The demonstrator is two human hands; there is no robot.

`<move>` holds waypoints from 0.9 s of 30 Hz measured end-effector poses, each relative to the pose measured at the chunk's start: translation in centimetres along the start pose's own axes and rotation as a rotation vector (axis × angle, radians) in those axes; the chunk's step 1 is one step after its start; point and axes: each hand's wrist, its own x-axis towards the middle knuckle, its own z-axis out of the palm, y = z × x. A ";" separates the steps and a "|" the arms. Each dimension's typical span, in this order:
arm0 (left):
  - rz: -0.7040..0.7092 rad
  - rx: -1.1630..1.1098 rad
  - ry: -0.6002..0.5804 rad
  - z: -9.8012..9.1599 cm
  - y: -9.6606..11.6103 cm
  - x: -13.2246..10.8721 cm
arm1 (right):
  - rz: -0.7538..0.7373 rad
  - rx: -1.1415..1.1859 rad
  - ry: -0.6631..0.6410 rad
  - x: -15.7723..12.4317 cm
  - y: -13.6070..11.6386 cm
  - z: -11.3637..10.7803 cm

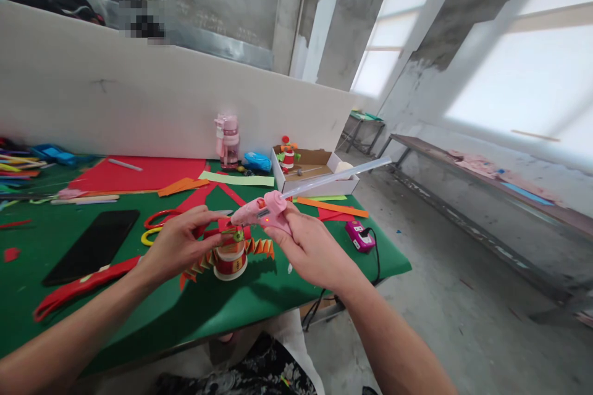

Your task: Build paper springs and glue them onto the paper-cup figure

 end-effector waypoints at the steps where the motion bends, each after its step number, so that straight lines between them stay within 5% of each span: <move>1: 0.001 -0.002 -0.003 0.0 0.0 0.0 | 0.007 0.003 0.009 0.0 0.0 0.0; 21: -0.021 -0.010 0.014 0.1 0.3 0.1 | 0.002 0.022 -0.022 0.1 -0.1 0.1; 27: -0.099 -0.099 0.001 0.0 0.1 0.4 | 0.181 0.392 -0.006 0.1 0.7 0.4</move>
